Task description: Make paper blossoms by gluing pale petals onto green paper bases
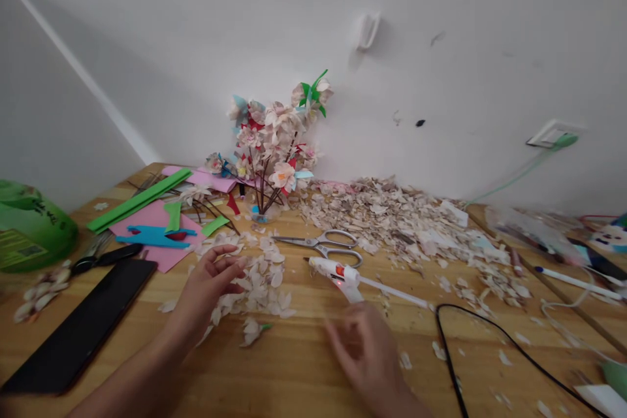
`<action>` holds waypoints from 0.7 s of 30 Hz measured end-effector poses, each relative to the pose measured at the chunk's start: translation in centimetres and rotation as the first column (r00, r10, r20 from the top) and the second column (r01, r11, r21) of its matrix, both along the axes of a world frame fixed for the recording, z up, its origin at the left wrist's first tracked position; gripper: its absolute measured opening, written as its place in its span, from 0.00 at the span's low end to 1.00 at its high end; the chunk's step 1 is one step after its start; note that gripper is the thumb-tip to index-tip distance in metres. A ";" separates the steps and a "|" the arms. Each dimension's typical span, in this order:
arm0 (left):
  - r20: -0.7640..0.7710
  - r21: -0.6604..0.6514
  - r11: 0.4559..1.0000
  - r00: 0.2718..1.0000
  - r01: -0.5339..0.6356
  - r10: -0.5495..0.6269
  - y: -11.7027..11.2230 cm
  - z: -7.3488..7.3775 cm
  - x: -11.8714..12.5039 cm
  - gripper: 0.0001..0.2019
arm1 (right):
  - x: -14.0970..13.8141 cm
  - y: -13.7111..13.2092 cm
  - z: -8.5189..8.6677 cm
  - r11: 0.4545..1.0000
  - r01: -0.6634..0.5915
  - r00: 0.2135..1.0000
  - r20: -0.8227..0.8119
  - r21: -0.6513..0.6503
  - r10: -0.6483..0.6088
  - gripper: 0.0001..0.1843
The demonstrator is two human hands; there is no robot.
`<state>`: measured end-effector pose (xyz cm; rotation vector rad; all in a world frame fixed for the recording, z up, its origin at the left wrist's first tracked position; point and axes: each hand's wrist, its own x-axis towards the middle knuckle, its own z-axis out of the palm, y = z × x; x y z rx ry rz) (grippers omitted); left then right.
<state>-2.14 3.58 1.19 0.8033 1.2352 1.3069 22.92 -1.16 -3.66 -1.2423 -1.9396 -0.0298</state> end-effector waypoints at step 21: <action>-0.046 -0.014 0.997 0.996 0.076 -0.077 -0.1 0.6 -0.3 0.21 | -7.6 2.0 1.2 0.739 -0.411 0.753 -0.656 -0.535 -0.056 0.13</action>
